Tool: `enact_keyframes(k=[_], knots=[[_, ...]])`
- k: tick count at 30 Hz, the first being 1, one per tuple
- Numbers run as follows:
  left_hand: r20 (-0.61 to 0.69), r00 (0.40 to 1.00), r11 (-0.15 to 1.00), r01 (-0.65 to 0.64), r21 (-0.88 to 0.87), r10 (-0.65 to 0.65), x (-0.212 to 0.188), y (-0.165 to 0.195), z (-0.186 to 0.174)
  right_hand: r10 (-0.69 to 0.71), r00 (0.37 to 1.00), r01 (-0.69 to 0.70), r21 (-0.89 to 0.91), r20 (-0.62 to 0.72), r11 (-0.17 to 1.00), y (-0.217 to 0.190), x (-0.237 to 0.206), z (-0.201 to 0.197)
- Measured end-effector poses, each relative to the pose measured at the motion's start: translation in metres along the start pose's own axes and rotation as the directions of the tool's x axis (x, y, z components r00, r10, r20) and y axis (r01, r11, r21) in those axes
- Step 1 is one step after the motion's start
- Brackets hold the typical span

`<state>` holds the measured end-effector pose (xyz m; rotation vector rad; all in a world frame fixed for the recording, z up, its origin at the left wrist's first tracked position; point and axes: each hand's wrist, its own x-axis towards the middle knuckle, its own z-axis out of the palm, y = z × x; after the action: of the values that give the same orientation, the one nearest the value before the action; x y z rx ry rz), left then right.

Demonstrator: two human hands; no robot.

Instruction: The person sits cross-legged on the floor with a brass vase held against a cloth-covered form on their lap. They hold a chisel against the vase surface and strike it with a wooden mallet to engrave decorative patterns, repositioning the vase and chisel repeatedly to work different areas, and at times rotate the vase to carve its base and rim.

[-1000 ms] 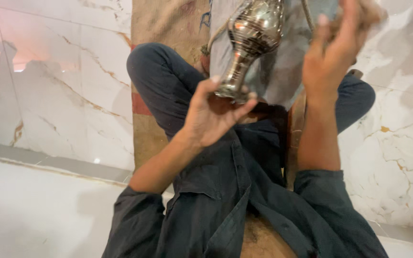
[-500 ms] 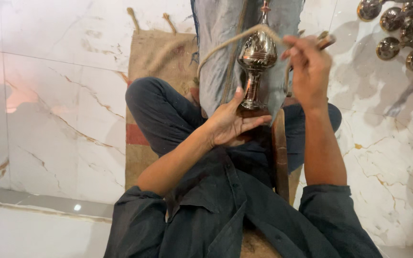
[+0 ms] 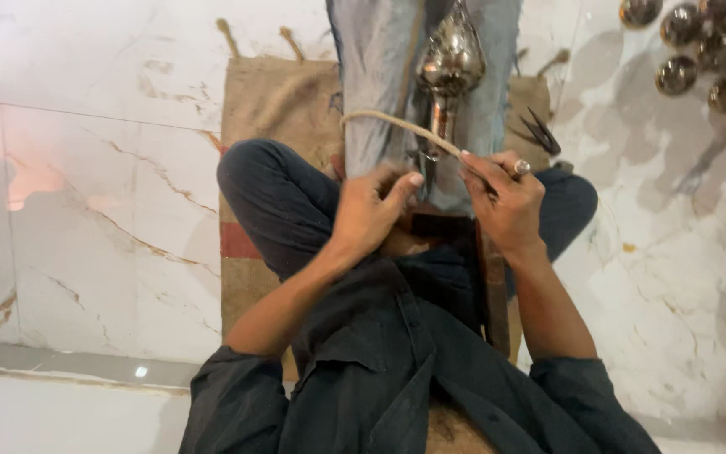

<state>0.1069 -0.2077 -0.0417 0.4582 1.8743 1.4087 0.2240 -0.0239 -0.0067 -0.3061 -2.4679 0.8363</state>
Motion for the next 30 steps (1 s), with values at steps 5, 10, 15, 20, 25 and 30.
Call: enact_keyframes(k=[5, 10, 15, 20, 25, 30], knots=[[0.154, 0.687, 0.452, -0.613, 0.648, 0.71, 0.035, 0.02, -0.02, -0.042, 0.995, 0.04, -0.018, -0.095, 0.999, 0.004, -0.014, 0.012], [0.3, 0.886, 0.424, -0.438, 0.793, 0.353, 0.059, 0.0, -0.065, -0.167, 0.982, 0.158, -0.106, -0.088, 0.982, 0.006, -0.013, 0.021], [0.264, 0.915, 0.295, -0.355, 0.887, 0.306, 0.065, -0.012, -0.166, -0.153, 0.986, 0.144, -0.122, -0.072, 0.982, 0.014, -0.022, 0.028], [-0.007, 0.997, 0.696, 0.058, 0.716, -0.076, 0.052, -0.03, -0.229, -0.225, 0.974, 0.223, -0.108, -0.004, 0.969, 0.019, -0.036, 0.02], [0.016, 0.998, 0.997, 0.065, 0.046, -0.066, 0.058, -0.068, -0.184, -0.268, 0.963, 0.266, -0.134, 0.004, 0.955, 0.018, -0.04, 0.016], [-0.002, 0.972, 0.685, 0.163, -0.71, -0.233, 0.008, -0.118, -0.086, -0.252, 0.967, 0.243, -0.18, -0.028, 0.953, 0.015, -0.042, 0.02]])
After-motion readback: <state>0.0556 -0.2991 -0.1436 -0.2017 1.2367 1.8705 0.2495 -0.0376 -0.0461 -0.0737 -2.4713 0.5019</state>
